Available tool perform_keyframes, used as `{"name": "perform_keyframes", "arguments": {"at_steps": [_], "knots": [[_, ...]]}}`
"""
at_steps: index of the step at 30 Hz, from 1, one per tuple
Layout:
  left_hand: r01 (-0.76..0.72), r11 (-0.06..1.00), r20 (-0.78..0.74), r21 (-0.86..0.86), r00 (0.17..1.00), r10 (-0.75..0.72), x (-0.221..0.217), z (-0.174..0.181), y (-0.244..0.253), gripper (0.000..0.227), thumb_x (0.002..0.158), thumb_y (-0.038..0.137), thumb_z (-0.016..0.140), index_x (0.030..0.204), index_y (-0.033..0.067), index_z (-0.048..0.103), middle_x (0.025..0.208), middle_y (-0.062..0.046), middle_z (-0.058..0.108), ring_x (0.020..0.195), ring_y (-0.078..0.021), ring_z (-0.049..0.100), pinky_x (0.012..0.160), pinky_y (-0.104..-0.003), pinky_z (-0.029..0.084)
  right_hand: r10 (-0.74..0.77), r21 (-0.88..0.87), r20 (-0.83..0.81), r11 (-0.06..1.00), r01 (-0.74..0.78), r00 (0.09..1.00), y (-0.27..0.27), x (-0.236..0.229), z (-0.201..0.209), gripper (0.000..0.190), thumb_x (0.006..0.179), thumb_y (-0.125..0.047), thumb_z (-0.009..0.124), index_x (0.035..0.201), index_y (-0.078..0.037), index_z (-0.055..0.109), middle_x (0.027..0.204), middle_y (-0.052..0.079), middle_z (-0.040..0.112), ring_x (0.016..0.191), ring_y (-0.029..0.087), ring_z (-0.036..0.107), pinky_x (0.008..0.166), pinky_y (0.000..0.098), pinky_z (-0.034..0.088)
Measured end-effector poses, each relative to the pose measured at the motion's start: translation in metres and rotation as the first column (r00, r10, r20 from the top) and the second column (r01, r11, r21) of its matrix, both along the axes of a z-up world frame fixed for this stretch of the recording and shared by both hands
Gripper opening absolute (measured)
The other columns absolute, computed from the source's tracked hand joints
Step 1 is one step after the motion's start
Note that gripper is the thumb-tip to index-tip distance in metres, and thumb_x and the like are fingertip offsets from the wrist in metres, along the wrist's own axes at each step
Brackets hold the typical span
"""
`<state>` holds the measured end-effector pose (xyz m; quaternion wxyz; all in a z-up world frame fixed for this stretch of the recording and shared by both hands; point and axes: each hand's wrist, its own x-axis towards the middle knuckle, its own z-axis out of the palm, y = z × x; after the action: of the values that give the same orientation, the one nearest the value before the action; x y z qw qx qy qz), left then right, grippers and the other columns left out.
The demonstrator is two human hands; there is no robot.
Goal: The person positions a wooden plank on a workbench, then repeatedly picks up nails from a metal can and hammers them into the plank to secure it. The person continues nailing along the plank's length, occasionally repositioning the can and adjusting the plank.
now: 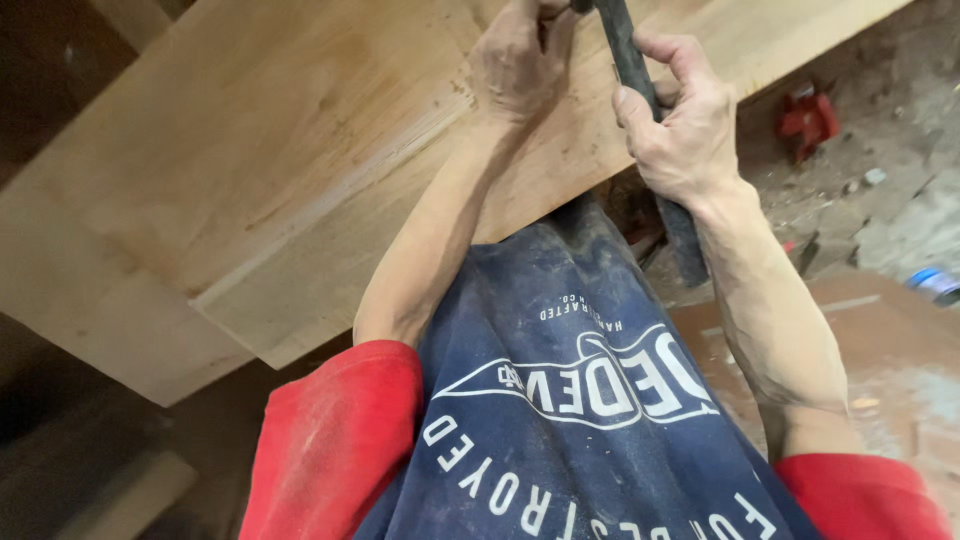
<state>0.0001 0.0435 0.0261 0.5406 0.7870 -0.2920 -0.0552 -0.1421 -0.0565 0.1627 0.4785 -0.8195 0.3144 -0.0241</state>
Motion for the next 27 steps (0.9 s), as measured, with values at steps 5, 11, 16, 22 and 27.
{"name": "perform_keyframes", "arguments": {"at_steps": [5,11,16,22,27], "knots": [[-0.035,0.998,0.055,-0.054,0.998,0.038,0.004,-0.007,0.001,0.025,0.089,0.014,0.075,0.111,0.0135,0.063,0.084,-0.004,0.073,0.076,-0.0244,0.072,0.067,-0.038,0.056,0.017,-0.039,-0.109,0.999,-0.021,0.994,-0.002,0.025,0.02,0.039,0.107,-0.006,0.068,0.145,0.002,0.06,0.089,0.008,0.075,0.072,0.01,0.068,0.062,0.0249,0.054],[-0.038,0.995,-0.011,-0.089,0.999,0.037,0.0,-0.028,-0.006,0.035,0.089,0.012,0.078,0.116,0.0171,0.057,0.086,0.001,0.076,0.08,-0.0199,0.075,0.07,-0.034,0.059,0.044,0.009,-0.245,0.999,-0.043,0.969,-0.01,0.052,0.041,0.041,0.105,-0.008,0.067,0.143,0.004,0.058,0.083,0.009,0.072,0.063,0.01,0.065,0.052,0.0258,0.05],[-0.055,0.997,-0.095,-0.058,0.994,0.049,-0.002,-0.039,-0.009,0.04,0.089,0.012,0.079,0.121,0.0143,0.054,0.082,0.002,0.076,0.074,-0.0161,0.077,0.065,-0.03,0.06,0.066,0.036,-0.334,0.998,-0.058,0.94,-0.021,0.066,0.052,0.041,0.104,-0.009,0.066,0.143,0.003,0.059,0.08,0.01,0.07,0.061,0.012,0.064,0.05,0.0275,0.05],[-0.037,0.999,-0.137,0.003,0.99,0.037,0.002,-0.037,-0.01,0.041,0.091,0.015,0.081,0.121,0.0121,0.054,0.086,0.0,0.076,0.072,-0.0159,0.077,0.062,-0.029,0.061,0.101,0.081,-0.419,0.994,-0.073,0.903,-0.036,0.078,0.056,0.04,0.103,-0.011,0.066,0.14,0.001,0.059,0.08,0.009,0.07,0.06,0.012,0.064,0.048,0.0277,0.05],[-0.091,0.996,-0.095,0.022,0.991,0.092,-0.002,-0.027,-0.003,0.045,0.085,0.016,0.083,0.12,0.012,0.055,0.082,-0.001,0.073,0.073,-0.0205,0.074,0.065,-0.036,0.06,0.157,0.025,-0.415,0.987,-0.162,0.896,-0.032,0.09,0.068,0.034,0.101,-0.009,0.066,0.134,0.0,0.062,0.079,0.007,0.069,0.061,0.011,0.063,0.049,0.0263,0.05]]}}
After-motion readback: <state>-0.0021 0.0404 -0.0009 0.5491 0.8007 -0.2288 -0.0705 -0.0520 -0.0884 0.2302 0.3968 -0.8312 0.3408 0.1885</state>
